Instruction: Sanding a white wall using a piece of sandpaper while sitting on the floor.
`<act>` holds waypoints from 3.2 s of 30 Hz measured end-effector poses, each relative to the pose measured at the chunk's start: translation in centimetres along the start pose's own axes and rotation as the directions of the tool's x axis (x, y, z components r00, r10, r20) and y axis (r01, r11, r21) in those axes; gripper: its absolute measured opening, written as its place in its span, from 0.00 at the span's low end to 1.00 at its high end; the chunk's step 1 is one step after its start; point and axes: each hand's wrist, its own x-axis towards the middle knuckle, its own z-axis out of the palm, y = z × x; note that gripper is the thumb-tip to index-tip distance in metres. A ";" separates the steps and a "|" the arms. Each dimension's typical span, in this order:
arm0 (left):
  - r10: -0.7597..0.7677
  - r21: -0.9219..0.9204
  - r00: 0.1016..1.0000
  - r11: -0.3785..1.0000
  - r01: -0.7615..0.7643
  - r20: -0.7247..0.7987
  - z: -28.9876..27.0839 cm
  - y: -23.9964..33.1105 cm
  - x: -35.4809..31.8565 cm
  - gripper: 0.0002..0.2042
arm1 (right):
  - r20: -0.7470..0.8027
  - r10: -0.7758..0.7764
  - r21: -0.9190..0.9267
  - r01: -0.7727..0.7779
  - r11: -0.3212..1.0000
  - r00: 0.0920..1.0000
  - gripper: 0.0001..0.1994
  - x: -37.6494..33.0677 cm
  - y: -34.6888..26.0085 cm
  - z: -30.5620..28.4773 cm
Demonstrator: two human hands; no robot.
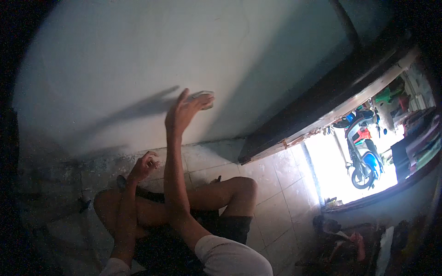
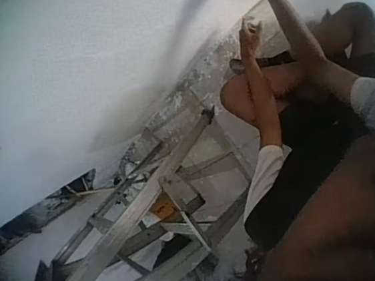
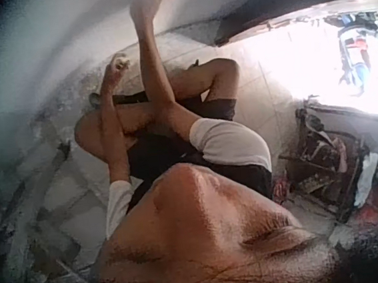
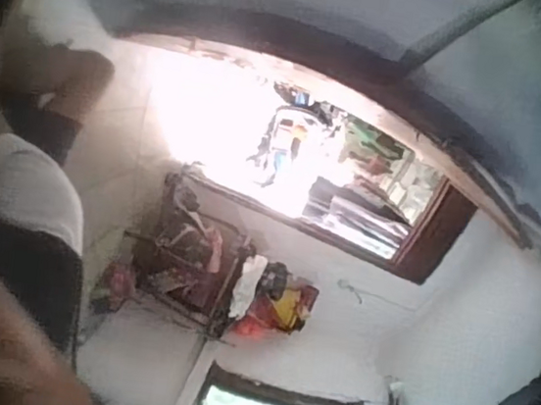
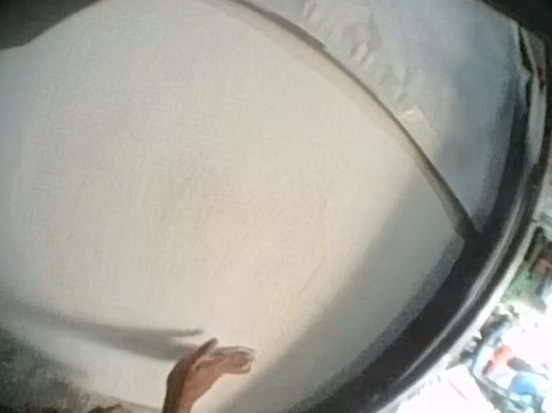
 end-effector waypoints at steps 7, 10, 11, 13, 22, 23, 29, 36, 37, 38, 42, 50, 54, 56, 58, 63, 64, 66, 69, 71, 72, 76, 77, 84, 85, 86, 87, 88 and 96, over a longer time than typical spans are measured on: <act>0.147 -0.028 0.985 0.988 -0.149 -0.086 -0.1 0.0 -0.1 0.20 | 0.080 -0.087 -0.140 0.098 0.985 0.993 0.47 -2.8 0.8 3.8; -0.015 -0.039 0.999 0.999 0.014 -0.035 -0.6 0.2 -0.4 0.14 | 0.034 0.145 0.074 -0.147 0.986 0.989 0.44 -2.8 1.6 3.9; 0.013 -0.045 0.999 0.999 -0.014 -0.035 -0.7 0.3 -0.5 0.14 | 0.005 0.105 0.121 -0.105 0.987 0.994 0.44 -2.4 1.7 3.6; 0.154 0.064 0.987 0.986 -0.151 -0.039 -0.6 0.2 -0.4 0.11 | 0.272 -0.183 -0.145 0.228 0.963 0.945 0.45 -2.7 1.5 3.0; 0.066 0.013 0.997 0.998 -0.067 0.026 -0.5 0.4 0.3 0.13 | 0.400 -0.080 -0.184 0.165 0.969 0.913 0.50 -2.0 1.8 0.9; 0.061 0.012 0.997 0.998 -0.061 0.045 -0.6 0.5 0.3 0.13 | 0.430 -0.140 -0.159 0.228 0.961 0.892 0.51 -1.6 1.8 1.0; 0.066 0.061 0.997 0.996 -0.069 0.047 -0.7 1.1 -0.2 0.13 | 0.105 0.009 -0.006 -0.009 1.000 0.994 0.46 -0.9 -1.7 0.5; 0.018 0.026 0.999 0.999 -0.019 0.040 -0.5 0.6 0.1 0.11 | 0.415 0.382 0.285 -0.517 0.807 0.826 0.40 -0.1 -1.7 -1.9; 0.027 0.032 0.998 0.999 -0.029 0.052 -0.4 0.5 0.2 0.11 | 0.458 0.478 0.349 -0.646 0.679 0.749 0.39 0.2 -1.0 -2.0; -0.017 0.060 0.997 0.998 0.013 0.072 -0.3 0.5 0.2 0.11 | 0.332 0.305 0.102 -0.355 0.929 0.893 0.41 -0.4 -0.2 -1.3; 0.032 0.024 0.997 0.999 -0.033 0.064 -0.1 0.7 0.3 0.11 | 0.317 0.061 -0.189 0.000 0.982 0.947 0.43 -1.3 2.9 0.5; -0.051 0.024 0.998 0.998 0.050 0.039 -0.3 1.0 0.0 0.11 | 0.370 0.018 -0.308 0.104 0.946 0.929 0.41 -3.3 4.7 1.5; -0.005 0.124 0.996 0.992 -0.006 0.087 -0.2 0.5 0.0 0.11 | 0.236 0.098 0.122 -0.129 0.984 0.967 0.38 -5.5 5.8 1.9; 0.091 0.150 0.995 0.984 -0.096 0.039 -0.1 0.2 0.2 0.11 | 0.330 0.051 -0.023 -0.046 0.999 0.943 0.39 -6.9 6.6 2.6; 0.074 0.141 0.993 0.986 -0.086 0.089 0.0 0.0 0.4 0.12 | 0.330 0.062 -0.009 -0.063 0.998 0.942 0.39 -8.1 7.3 3.0; -0.049 0.139 0.981 0.990 0.023 0.186 -0.1 -0.3 0.8 0.11 | 0.361 0.256 0.014 -0.279 0.960 0.897 0.41 -7.7 9.7 1.7; -0.013 0.086 0.983 0.996 -0.003 0.185 0.0 -0.4 0.8 0.10 | 0.479 0.231 -0.119 -0.198 0.973 0.847 0.42 -7.2 10.3 1.1; -0.002 0.042 0.983 0.999 -0.006 0.186 0.0 -0.6 0.8 0.10 | 0.329 0.314 0.135 -0.374 0.917 0.890 0.43 -6.2 11.4 0.3; -0.099 0.124 0.982 0.989 0.079 0.162 -0.1 -0.5 0.6 0.11 | 0.261 0.475 0.254 -0.534 0.806 0.841 0.42 -6.1 12.5 0.5; -0.006 0.222 0.986 0.975 -0.032 0.166 -0.1 -0.6 0.7 0.11 | 0.358 0.500 0.073 -0.557 0.827 0.789 0.42 -7.2 13.3 1.4; -0.010 0.233 0.983 0.972 -0.033 0.182 -0.1 -0.6 0.7 0.11 | 0.295 0.469 0.132 -0.522 0.843 0.832 0.43 -7.4 14.0 1.8; -0.124 0.245 0.983 0.965 0.089 0.132 0.0 -0.6 0.8 0.13 | 0.027 0.553 0.433 -0.508 0.745 0.833 0.45 -9.1 16.3 2.8; -0.176 0.264 0.973 0.955 0.133 0.149 0.0 -0.7 0.8 0.12 | 0.075 0.627 0.419 -0.595 0.686 0.776 0.45 -9.0 17.0 2.7; -0.165 0.145 0.979 0.978 0.147 0.118 0.1 -1.4 0.8 0.12 | 0.354 0.729 0.672 -0.701 0.237 0.586 0.50 -6.6 18.2 0.3; -0.177 0.232 0.976 0.962 0.146 0.123 0.0 -1.4 0.8 0.12 | 0.271 0.786 0.743 -0.640 0.196 0.556 0.50 -6.4 18.0 0.2; -0.267 0.328 0.955 0.920 0.213 0.129 -0.1 -1.3 0.8 0.11 | 0.286 0.799 0.721 -0.668 0.184 0.529 0.51 -6.3 17.7 0.1; -0.179 0.324 0.978 0.936 0.137 0.106 -0.2 -1.2 0.8 0.11 | 0.367 0.799 0.700 -0.707 0.100 0.477 0.51 -6.3 17.5 0.3; -0.162 0.273 0.978 0.954 0.122 0.131 -0.2 -1.1 0.8 0.11 | 0.393 0.754 0.652 -0.738 0.175 0.526 0.50 -6.3 17.3 0.6; -0.103 0.211 0.986 0.975 0.074 0.131 -0.3 0.4 0.3 0.10 | 0.275 0.864 0.718 -0.688 0.107 0.421 0.48 -7.9 17.1 4.0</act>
